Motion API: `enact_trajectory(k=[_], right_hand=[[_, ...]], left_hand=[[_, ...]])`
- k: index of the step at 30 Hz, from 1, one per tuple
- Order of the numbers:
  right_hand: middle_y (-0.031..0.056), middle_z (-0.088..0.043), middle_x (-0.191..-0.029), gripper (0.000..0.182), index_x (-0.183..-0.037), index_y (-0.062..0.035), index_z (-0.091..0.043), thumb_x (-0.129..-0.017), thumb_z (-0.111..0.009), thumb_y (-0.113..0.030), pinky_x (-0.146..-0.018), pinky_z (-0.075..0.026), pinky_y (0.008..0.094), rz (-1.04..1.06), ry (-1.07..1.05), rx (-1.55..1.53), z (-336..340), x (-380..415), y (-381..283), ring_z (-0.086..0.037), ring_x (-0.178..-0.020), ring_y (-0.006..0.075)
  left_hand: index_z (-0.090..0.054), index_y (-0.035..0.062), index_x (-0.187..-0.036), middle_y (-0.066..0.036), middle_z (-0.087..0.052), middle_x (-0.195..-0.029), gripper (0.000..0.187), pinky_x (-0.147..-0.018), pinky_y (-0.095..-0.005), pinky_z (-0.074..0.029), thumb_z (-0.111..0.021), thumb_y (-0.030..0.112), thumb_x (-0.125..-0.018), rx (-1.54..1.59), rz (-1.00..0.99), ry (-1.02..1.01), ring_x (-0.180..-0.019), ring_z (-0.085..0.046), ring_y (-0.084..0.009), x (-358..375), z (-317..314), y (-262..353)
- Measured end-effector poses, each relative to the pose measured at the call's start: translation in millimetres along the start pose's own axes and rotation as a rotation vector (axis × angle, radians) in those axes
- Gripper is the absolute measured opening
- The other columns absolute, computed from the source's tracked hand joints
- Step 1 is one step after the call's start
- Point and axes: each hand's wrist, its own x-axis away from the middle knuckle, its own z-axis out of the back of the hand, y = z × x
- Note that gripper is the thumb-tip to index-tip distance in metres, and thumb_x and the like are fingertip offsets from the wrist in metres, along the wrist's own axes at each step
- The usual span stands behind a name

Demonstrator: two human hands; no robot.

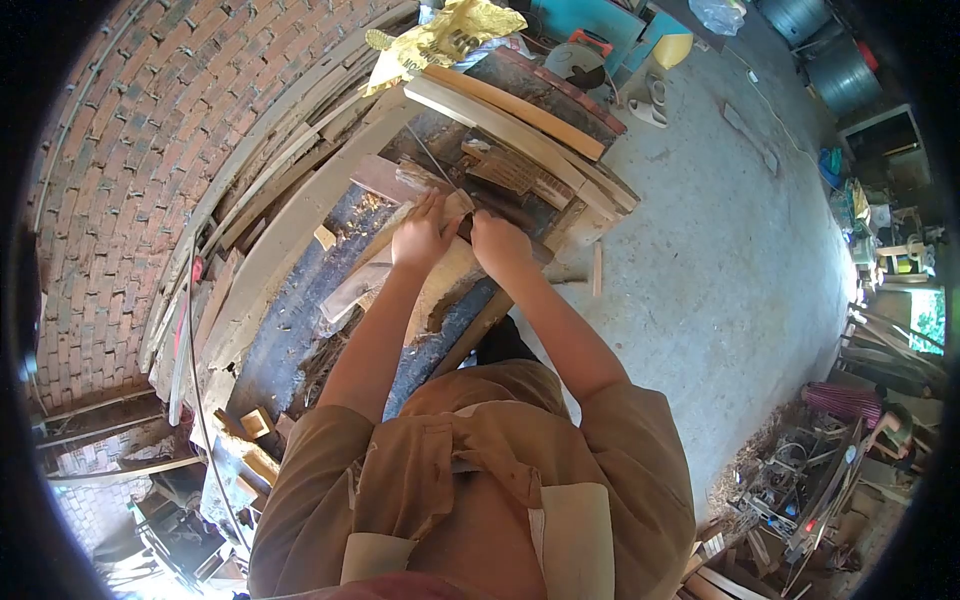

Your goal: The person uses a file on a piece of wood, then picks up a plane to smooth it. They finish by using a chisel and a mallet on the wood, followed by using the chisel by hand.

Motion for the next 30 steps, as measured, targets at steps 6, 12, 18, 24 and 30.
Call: enact_trajectory(k=[6, 12, 18, 24, 30], right_hand=[[0.0154, -0.059, -0.066, 0.018, -0.082, -0.0042, -0.047, -0.086, -0.043, -0.021, -0.053, -0.048, 0.0428, -0.001, 0.032, 0.108, -8, 13, 6, -0.060, -0.061, 0.0325], [0.0153, -0.059, -0.064, 0.017, -0.080, -0.0051, -0.046, -0.086, -0.044, -0.021, -0.053, -0.047, 0.0427, -0.025, 0.042, 0.082, -13, 8, 5, -0.060, -0.062, 0.0329], [0.0165, -0.058, -0.064, 0.017, -0.083, -0.0048, -0.047, -0.086, -0.043, -0.021, -0.054, -0.047, 0.0439, -0.040, 0.014, 0.121, -3, 14, 1, -0.059, -0.063, 0.0336], [0.0179, -0.058, -0.068, 0.019, -0.083, -0.0038, -0.048, -0.086, -0.042, -0.021, -0.058, -0.045, 0.0470, -0.096, -0.061, 0.100, 14, 72, 18, -0.058, -0.065, 0.0359], [0.0186, -0.059, -0.071, 0.021, -0.083, -0.0028, -0.049, -0.086, -0.041, -0.022, -0.061, -0.045, 0.0478, -0.065, -0.009, 0.061, 18, 64, 13, -0.058, -0.068, 0.0371]], left_hand=[[-0.054, -0.0006, -0.106, -0.015, -0.052, -0.116, 0.042, -0.090, -0.0324, -0.041, -0.058, 0.030, -0.077, 0.054, -0.038, -0.029, -0.113, -0.047, -0.0233, 4, 2, 5], [-0.054, -0.0008, -0.107, -0.014, -0.052, -0.116, 0.045, -0.088, -0.0318, -0.043, -0.058, 0.033, -0.078, 0.027, -0.023, -0.021, -0.113, -0.046, -0.0222, 1, -1, 2], [-0.053, -0.0006, -0.110, -0.014, -0.051, -0.118, 0.046, -0.090, -0.0318, -0.042, -0.057, 0.033, -0.078, 0.030, -0.001, -0.035, -0.114, -0.045, -0.0223, 2, 0, 2], [-0.051, -0.0019, -0.111, -0.015, -0.051, -0.118, 0.046, -0.093, -0.0317, -0.039, -0.055, 0.032, -0.079, 0.065, 0.029, -0.058, -0.115, -0.044, -0.0227, 1, 3, 5], [-0.051, -0.0021, -0.111, -0.014, -0.050, -0.119, 0.047, -0.094, -0.0313, -0.038, -0.054, 0.032, -0.079, 0.025, 0.016, -0.052, -0.116, -0.043, -0.0223, 1, 3, 5]])
